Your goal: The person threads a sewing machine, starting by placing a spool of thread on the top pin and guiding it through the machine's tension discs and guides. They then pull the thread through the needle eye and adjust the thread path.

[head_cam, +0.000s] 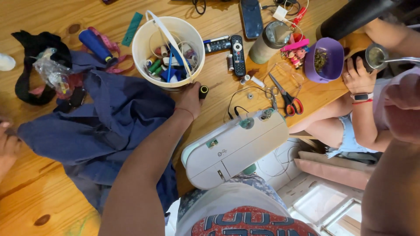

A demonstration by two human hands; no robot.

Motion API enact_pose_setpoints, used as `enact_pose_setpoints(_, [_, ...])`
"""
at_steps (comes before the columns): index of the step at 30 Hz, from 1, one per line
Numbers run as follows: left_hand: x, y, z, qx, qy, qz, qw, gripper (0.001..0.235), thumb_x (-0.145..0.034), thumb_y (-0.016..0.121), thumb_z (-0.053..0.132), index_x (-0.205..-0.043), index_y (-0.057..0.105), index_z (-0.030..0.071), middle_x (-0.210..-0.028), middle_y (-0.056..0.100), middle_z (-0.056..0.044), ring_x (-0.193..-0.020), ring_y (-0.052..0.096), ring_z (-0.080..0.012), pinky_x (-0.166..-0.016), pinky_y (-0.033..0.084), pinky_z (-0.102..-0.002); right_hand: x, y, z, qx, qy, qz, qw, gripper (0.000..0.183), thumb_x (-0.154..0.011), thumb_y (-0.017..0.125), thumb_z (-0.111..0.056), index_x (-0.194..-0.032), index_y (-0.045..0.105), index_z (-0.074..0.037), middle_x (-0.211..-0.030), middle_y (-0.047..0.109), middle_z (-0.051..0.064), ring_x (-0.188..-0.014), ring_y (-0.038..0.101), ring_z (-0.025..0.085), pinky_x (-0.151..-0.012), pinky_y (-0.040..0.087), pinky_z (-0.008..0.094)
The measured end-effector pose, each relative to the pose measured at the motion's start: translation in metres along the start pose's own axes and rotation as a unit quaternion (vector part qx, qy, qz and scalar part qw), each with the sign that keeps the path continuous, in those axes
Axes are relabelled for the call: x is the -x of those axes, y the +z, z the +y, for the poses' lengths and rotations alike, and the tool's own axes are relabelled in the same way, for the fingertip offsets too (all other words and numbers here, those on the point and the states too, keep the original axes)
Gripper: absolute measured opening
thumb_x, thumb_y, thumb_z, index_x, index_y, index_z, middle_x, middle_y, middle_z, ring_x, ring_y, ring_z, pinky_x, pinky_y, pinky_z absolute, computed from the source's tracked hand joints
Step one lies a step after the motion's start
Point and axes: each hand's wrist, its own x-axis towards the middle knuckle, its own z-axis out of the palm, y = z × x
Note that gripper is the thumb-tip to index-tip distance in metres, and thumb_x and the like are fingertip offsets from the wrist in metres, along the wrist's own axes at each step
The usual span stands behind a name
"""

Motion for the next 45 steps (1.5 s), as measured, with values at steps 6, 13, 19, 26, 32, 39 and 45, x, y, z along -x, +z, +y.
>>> enact_pose_setpoints(6, [0.015, -0.015, 0.009, -0.030, -0.079, -0.039, 0.996, 0.045, -0.101, 0.094, 0.023, -0.129, 0.063, 0.010, -0.131, 0.079, -0.024, -0.123, 0.078, -0.0495, -0.102, 0.061, -0.061, -0.062, 0.145, -0.014, 0.202, -0.050, -0.129, 0.970, 0.049, -0.126, 0.055, -0.052, -0.100, 0.050, -0.011, -0.076, 0.043, -0.001, -0.056, 0.027, 0.007, -0.063, 0.022, 0.032])
enact_pose_setpoints(13, [0.079, -0.178, 0.125, -0.083, -0.037, 0.008, 0.996, 0.038, -0.116, 0.074, 0.039, -0.088, 0.075, 0.013, -0.091, 0.082, -0.020, -0.093, 0.076, -0.0553, -0.081, 0.056, -0.070, -0.118, 0.221, -0.013, 0.276, -0.018, -0.202, 0.939, 0.025, -0.120, 0.069, -0.017, -0.122, 0.082, 0.005, -0.070, 0.056, 0.006, -0.055, 0.049, 0.011, -0.057, 0.036, 0.023])
enact_pose_setpoints(19, [0.092, -0.206, 0.255, 0.533, 0.086, -0.083, 0.838, 0.068, -0.105, 0.084, 0.006, -0.169, 0.062, 0.001, -0.101, 0.084, -0.014, -0.080, 0.077, -0.0217, -0.076, 0.069, -0.037, -0.146, 0.263, 0.003, 0.254, 0.038, -0.263, 0.930, 0.022, -0.119, 0.075, -0.020, -0.120, 0.086, -0.001, -0.072, 0.070, 0.004, -0.063, 0.060, 0.006, -0.058, 0.043, 0.020])
enact_pose_setpoints(26, [0.092, -0.214, 0.215, 0.319, 0.088, 0.134, 0.934, 0.015, -0.103, 0.080, 0.012, -0.088, 0.081, 0.013, -0.068, 0.073, 0.001, -0.062, 0.064, -0.0068, -0.061, 0.059, -0.028, -0.172, 0.209, 0.050, 0.217, 0.083, -0.269, 0.935, 0.019, -0.120, 0.076, -0.019, -0.121, 0.087, -0.004, -0.075, 0.071, 0.005, -0.065, 0.064, 0.008, -0.057, 0.044, 0.019])
enact_pose_setpoints(32, [0.076, -0.211, 0.165, 0.052, 0.061, 0.173, 0.982, 0.012, -0.106, 0.084, 0.019, -0.116, 0.091, 0.019, -0.094, 0.089, -0.013, -0.097, 0.086, -0.0443, -0.086, 0.071, -0.051, -0.217, 0.118, 0.153, 0.634, 0.070, -0.137, 0.758, 0.013, -0.119, 0.084, -0.034, -0.125, 0.090, -0.025, -0.091, 0.086, -0.004, -0.094, 0.083, 0.038, -0.089, 0.062, 0.052])
enact_pose_setpoints(39, [0.084, -0.212, 0.188, -0.002, 0.029, 0.152, 0.988, 0.008, -0.106, 0.086, 0.024, -0.108, 0.093, 0.028, -0.102, 0.087, -0.005, -0.104, 0.086, -0.0407, -0.092, 0.070, -0.052, -0.198, 0.245, 0.104, 0.307, 0.042, -0.319, 0.895, 0.058, -0.112, 0.067, -0.003, -0.170, 0.065, -0.010, -0.159, 0.072, 0.017, -0.149, 0.067, 0.038, -0.120, 0.057, 0.055])
enact_pose_setpoints(45, [0.095, -0.218, 0.213, 0.007, 0.105, 0.236, 0.966, 0.002, -0.105, 0.088, 0.018, -0.103, 0.088, 0.018, -0.117, 0.078, -0.010, -0.117, 0.079, -0.0467, -0.097, 0.068, -0.058, -0.187, 0.316, 0.106, -0.056, 0.077, -0.474, 0.875, 0.074, -0.122, 0.057, -0.013, -0.187, 0.026, 0.004, -0.130, 0.063, 0.009, -0.121, 0.064, 0.016, -0.119, 0.062, 0.051])
